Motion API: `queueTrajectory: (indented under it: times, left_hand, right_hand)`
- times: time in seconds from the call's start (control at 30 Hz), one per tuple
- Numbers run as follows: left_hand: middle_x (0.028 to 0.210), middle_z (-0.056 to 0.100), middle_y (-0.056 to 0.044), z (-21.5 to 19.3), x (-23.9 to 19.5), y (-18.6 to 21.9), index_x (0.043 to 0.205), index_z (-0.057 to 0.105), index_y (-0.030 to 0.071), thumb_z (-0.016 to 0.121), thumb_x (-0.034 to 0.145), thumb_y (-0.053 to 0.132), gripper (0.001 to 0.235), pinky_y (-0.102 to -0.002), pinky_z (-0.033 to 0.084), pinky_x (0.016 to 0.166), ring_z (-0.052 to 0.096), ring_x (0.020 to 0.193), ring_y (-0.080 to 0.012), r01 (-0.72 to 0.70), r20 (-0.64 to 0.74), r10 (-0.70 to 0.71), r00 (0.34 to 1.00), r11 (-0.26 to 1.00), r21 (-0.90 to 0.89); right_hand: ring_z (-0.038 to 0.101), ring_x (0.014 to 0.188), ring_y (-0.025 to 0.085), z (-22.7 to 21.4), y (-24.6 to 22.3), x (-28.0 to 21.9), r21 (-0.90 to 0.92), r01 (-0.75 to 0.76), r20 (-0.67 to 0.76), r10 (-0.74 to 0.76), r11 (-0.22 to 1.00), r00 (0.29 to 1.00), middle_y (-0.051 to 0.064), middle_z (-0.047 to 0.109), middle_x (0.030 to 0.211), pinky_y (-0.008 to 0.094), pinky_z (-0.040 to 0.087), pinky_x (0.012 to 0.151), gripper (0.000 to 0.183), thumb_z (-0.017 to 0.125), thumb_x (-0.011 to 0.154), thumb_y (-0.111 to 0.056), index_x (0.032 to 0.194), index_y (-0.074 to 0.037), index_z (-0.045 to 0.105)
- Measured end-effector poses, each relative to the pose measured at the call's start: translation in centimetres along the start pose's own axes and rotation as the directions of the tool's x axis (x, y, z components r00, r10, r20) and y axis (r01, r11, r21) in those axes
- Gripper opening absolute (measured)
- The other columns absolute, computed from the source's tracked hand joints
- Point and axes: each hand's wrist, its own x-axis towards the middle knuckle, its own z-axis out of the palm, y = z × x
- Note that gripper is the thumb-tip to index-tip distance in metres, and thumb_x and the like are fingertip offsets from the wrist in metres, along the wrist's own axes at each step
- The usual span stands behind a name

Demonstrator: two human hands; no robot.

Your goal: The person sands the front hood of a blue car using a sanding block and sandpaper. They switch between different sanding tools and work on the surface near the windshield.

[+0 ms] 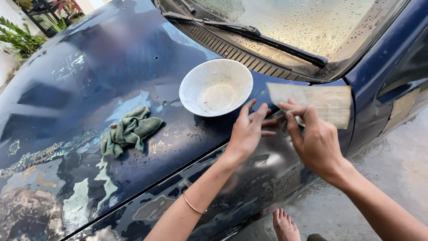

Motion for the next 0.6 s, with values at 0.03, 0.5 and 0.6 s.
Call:
queueTrajectory:
  times: [0.03,0.5,0.6]
  left_hand:
    - [0.129,0.061,-0.030,-0.2,0.5,-0.5,0.153,0.026,-0.002,0.047,0.096,0.056,0.085,-0.049,0.052,0.096,0.065,0.109,-0.0404,-0.011,-0.009,0.011,1.000,1.000,0.007]
    - [0.116,0.071,-0.027,2.4,-3.0,2.1,0.152,0.043,0.009,0.044,0.099,-0.003,0.055,-0.044,0.053,0.081,0.069,0.109,-0.0293,-0.276,-0.054,0.278,0.959,0.960,0.044]
    - [0.118,0.070,-0.027,3.2,-3.2,2.6,0.151,0.044,0.009,0.042,0.100,-0.003,0.053,-0.052,0.054,0.089,0.066,0.118,-0.0382,-0.352,-0.026,0.353,0.935,0.936,0.023]
  right_hand:
    - [0.071,0.117,0.017,-0.3,-0.7,-0.1,0.087,-0.029,0.037,0.026,0.996,0.999,0.003,0.079,0.124,0.035,0.060,0.078,0.009,0.059,0.110,-0.022,0.103,-0.016,0.058]
    - [0.026,0.149,0.051,-3.3,3.0,-0.3,0.414,-0.494,0.217,0.444,0.765,0.869,0.029,0.023,0.169,0.055,0.026,0.124,0.062,0.064,0.101,-0.032,0.151,-0.007,0.037]
    - [0.015,0.153,0.050,-3.6,2.3,-0.4,0.430,-0.582,0.329,0.480,0.690,0.813,0.028,0.009,0.171,0.056,0.019,0.125,0.085,0.061,0.098,-0.042,0.164,-0.011,0.017]
